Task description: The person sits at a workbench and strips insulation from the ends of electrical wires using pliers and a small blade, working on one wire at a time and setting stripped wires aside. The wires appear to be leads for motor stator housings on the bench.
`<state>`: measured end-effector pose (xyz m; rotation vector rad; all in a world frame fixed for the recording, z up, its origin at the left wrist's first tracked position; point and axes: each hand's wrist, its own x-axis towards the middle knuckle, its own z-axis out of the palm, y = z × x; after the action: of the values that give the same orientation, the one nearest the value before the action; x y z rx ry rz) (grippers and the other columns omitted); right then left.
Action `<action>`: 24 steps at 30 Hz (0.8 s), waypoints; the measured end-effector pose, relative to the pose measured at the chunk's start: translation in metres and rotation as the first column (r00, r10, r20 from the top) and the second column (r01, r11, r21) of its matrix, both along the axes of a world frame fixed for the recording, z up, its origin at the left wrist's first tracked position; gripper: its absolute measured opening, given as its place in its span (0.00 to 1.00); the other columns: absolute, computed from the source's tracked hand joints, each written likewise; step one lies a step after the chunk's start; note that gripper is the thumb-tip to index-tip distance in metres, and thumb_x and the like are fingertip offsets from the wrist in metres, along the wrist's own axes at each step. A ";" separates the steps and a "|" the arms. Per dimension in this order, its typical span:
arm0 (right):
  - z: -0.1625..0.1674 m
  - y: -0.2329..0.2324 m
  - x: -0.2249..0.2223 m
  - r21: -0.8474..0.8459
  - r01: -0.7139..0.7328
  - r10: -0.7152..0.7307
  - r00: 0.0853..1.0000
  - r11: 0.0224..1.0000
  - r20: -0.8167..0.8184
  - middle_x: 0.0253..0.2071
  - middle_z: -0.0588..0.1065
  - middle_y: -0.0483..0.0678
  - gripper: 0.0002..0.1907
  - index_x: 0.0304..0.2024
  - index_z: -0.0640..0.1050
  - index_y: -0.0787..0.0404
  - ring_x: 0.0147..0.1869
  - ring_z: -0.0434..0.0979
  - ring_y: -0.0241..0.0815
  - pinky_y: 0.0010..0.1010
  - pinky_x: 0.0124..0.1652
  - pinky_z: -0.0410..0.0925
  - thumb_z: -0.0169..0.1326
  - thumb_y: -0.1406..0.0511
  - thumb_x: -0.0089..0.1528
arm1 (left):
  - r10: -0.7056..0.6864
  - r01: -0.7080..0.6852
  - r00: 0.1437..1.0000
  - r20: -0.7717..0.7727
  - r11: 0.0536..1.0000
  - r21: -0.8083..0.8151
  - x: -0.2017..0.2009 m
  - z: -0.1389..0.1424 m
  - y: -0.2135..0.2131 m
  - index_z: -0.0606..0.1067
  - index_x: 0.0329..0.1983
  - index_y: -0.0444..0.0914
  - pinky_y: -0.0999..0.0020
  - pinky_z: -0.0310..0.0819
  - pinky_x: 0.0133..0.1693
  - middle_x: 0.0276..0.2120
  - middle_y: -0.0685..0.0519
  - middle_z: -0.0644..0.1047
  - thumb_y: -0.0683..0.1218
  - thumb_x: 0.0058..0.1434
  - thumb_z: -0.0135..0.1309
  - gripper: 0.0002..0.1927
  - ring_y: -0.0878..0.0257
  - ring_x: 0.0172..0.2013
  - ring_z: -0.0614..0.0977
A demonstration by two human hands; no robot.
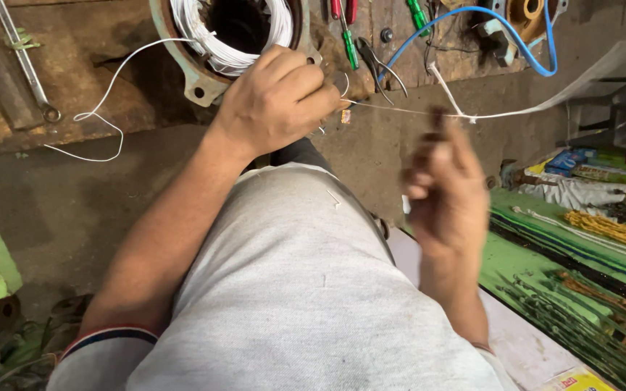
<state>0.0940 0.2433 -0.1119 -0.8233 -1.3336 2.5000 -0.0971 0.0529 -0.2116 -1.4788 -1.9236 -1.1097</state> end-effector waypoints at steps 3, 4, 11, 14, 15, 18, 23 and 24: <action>0.002 0.026 0.013 0.125 -0.072 0.089 0.986 0.990 -0.140 0.45 0.73 0.45 0.26 0.70 0.70 0.67 0.37 0.69 0.30 0.20 0.34 0.63 0.61 0.66 0.72 | -0.031 0.035 0.994 0.109 0.999 -0.038 -0.001 0.005 -0.005 0.76 0.36 0.40 0.64 0.68 0.41 0.30 0.55 0.68 0.48 0.67 0.64 0.09 0.60 0.36 0.74; -0.004 0.031 0.013 0.213 -0.122 0.144 0.985 0.969 -0.093 0.51 0.74 0.46 0.28 0.70 0.69 0.67 0.42 0.72 0.34 0.22 0.36 0.65 0.61 0.66 0.70 | -0.078 0.086 0.981 0.176 0.996 -0.038 -0.003 0.006 -0.008 0.76 0.36 0.39 0.63 0.68 0.42 0.29 0.54 0.68 0.48 0.69 0.63 0.11 0.59 0.36 0.73; -0.054 0.042 -0.029 0.517 -0.496 0.566 0.824 0.698 0.026 0.58 0.76 0.55 0.32 0.72 0.67 0.69 0.63 0.78 0.46 0.34 0.58 0.73 0.61 0.66 0.69 | -0.267 0.296 0.860 0.434 0.955 0.001 -0.013 0.016 -0.018 0.75 0.38 0.37 0.57 0.67 0.44 0.27 0.51 0.69 0.51 0.76 0.56 0.14 0.52 0.34 0.74; -0.066 0.038 -0.050 0.525 -0.529 0.629 0.777 0.667 -0.018 0.58 0.77 0.54 0.31 0.70 0.68 0.69 0.61 0.78 0.44 0.33 0.57 0.72 0.62 0.65 0.68 | -0.265 0.300 0.852 0.453 0.954 -0.007 -0.013 0.017 -0.016 0.75 0.36 0.37 0.57 0.67 0.44 0.27 0.50 0.69 0.51 0.76 0.56 0.15 0.52 0.34 0.74; -0.069 0.037 -0.055 0.538 -0.538 0.644 0.765 0.648 -0.011 0.58 0.77 0.53 0.30 0.69 0.69 0.69 0.60 0.78 0.43 0.33 0.58 0.72 0.62 0.65 0.67 | -0.259 0.298 0.851 0.456 0.954 -0.014 -0.013 0.018 -0.016 0.74 0.35 0.37 0.57 0.67 0.44 0.27 0.50 0.69 0.51 0.76 0.56 0.16 0.52 0.34 0.74; -0.078 0.032 -0.068 0.530 -0.518 0.645 0.760 0.672 -0.074 0.53 0.76 0.50 0.26 0.64 0.75 0.69 0.50 0.76 0.40 0.31 0.52 0.72 0.65 0.66 0.66 | -0.247 0.301 0.824 0.509 0.953 -0.023 -0.012 0.019 -0.013 0.74 0.32 0.37 0.58 0.68 0.44 0.24 0.52 0.68 0.51 0.74 0.57 0.17 0.54 0.31 0.73; -0.069 0.049 -0.070 0.766 -0.413 0.669 0.743 0.493 -0.030 0.49 0.76 0.51 0.19 0.57 0.79 0.68 0.49 0.77 0.42 0.30 0.49 0.71 0.64 0.67 0.66 | -0.274 0.304 0.847 0.455 0.953 0.007 -0.012 0.026 -0.005 0.74 0.34 0.37 0.59 0.67 0.44 0.27 0.53 0.69 0.50 0.74 0.57 0.14 0.55 0.33 0.74; -0.064 0.056 -0.068 0.792 -0.403 0.682 0.731 0.458 -0.022 0.47 0.77 0.50 0.18 0.57 0.79 0.68 0.47 0.78 0.42 0.29 0.47 0.71 0.64 0.67 0.66 | -0.274 0.304 0.851 0.449 0.953 0.006 -0.013 0.028 -0.003 0.74 0.34 0.37 0.59 0.67 0.44 0.28 0.53 0.70 0.50 0.73 0.58 0.14 0.55 0.34 0.74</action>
<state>0.0264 0.2994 -0.1759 0.3044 -2.4983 1.8924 -0.1097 0.0496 -0.1835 -1.7060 -2.0897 -1.6600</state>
